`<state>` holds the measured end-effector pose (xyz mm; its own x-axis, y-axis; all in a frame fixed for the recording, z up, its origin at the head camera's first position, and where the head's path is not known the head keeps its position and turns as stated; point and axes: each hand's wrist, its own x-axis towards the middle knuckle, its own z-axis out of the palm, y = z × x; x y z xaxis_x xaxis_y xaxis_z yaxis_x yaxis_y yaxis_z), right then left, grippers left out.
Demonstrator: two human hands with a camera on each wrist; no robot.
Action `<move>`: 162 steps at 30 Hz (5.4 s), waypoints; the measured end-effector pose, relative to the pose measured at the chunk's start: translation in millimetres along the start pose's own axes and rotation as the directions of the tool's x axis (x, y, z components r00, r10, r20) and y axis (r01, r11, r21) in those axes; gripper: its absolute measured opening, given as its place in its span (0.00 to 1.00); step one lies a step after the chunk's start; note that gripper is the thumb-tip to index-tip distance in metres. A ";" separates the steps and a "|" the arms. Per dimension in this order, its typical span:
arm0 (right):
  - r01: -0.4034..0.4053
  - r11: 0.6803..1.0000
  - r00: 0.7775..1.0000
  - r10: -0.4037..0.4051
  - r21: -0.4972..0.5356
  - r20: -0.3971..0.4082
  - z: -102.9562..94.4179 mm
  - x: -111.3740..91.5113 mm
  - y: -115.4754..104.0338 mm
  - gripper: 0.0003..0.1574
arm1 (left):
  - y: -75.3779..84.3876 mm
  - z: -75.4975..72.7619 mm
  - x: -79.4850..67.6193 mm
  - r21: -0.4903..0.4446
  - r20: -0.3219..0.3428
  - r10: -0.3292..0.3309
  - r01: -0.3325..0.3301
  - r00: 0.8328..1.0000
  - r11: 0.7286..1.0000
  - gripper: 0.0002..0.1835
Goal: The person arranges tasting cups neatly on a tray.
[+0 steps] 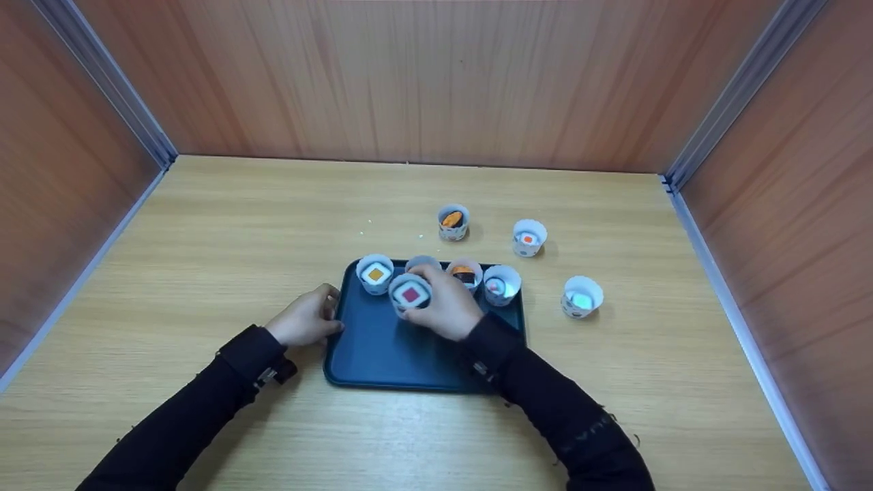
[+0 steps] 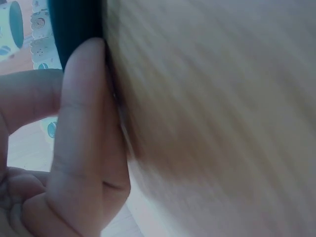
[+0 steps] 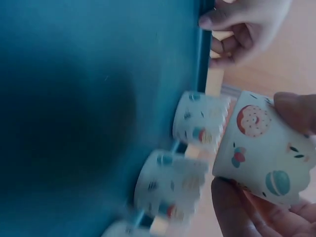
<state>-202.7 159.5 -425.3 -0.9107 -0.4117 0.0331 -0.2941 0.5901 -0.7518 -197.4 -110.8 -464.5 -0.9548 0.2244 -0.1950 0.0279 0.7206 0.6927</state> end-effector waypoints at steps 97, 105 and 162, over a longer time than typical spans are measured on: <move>-0.445 0.886 0.847 0.464 0.133 -0.259 -116.0 -81.8 150.7 0.47 | 1.0 0.4 0.1 -0.018 0.007 -0.035 0.035 0.999 0.999 0.21; -0.460 0.878 0.844 0.478 0.131 -0.243 -119.5 -78.4 139.2 0.47 | 1.8 -1.6 -0.8 -0.016 0.009 -0.042 0.042 0.999 0.999 0.21; -0.134 0.983 0.959 0.161 -0.127 0.235 13.0 -4.0 12.8 0.44 | -1.0 -1.6 0.4 -0.046 0.015 0.000 0.001 1.000 0.999 0.12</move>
<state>-199.0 159.7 -443.6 -0.8521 -0.4631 -0.2439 -0.2043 0.7232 -0.6597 -198.3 -112.5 -464.2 -0.9503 0.2340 -0.2054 0.0136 0.6902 0.7235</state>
